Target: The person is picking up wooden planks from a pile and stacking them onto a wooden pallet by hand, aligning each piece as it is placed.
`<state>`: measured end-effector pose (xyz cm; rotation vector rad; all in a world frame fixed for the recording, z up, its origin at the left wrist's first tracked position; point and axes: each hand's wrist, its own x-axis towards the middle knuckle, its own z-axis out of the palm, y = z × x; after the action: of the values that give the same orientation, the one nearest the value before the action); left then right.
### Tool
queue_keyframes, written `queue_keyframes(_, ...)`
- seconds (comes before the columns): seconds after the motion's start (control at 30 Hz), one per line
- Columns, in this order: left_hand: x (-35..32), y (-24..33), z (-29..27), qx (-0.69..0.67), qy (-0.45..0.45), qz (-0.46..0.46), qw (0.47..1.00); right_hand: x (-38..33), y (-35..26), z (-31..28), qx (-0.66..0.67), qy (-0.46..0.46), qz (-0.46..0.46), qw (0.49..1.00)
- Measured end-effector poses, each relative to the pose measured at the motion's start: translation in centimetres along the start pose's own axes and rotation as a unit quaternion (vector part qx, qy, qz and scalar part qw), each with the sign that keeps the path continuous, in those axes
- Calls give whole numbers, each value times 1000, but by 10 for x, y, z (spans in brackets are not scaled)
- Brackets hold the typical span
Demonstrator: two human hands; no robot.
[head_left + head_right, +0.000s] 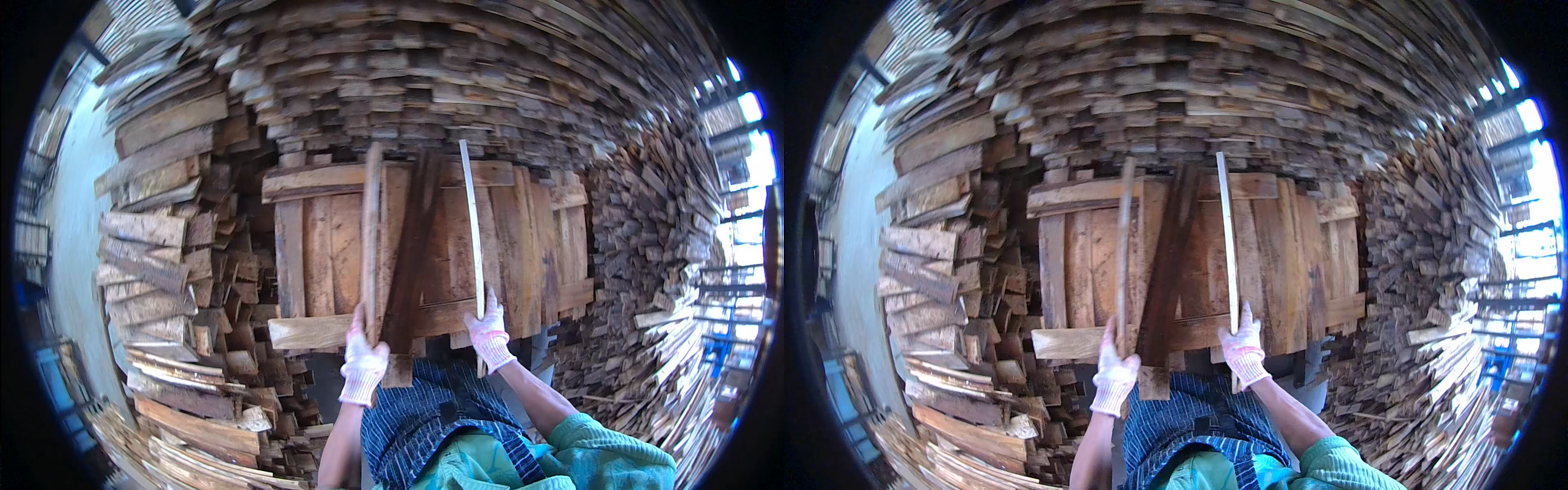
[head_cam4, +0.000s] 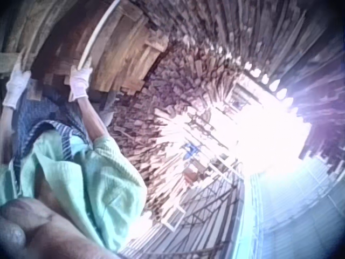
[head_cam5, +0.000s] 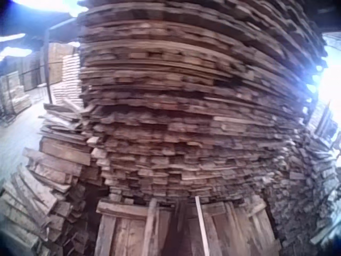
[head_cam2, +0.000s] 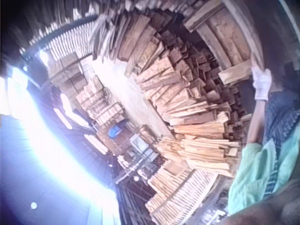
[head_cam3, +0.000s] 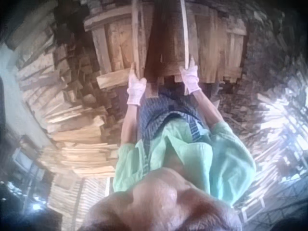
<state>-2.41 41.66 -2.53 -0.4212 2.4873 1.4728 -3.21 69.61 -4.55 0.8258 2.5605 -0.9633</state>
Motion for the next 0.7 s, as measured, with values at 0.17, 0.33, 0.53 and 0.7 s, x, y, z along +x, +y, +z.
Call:
queue_keyframes(0.17,-18,35,12,87,64,53,993,-8,61,-67,-2,35,95,995)
queue_keyframes(0.33,13,82,93,456,-41,-28,889,9,121,-142,-34,119,121,985)
queue_keyframes(0.53,39,67,107,476,-39,-59,877,97,176,-230,-193,111,124,967)
queue_keyframes(0.7,-1,94,111,122,16,55,991,185,204,-247,-326,-101,32,939)
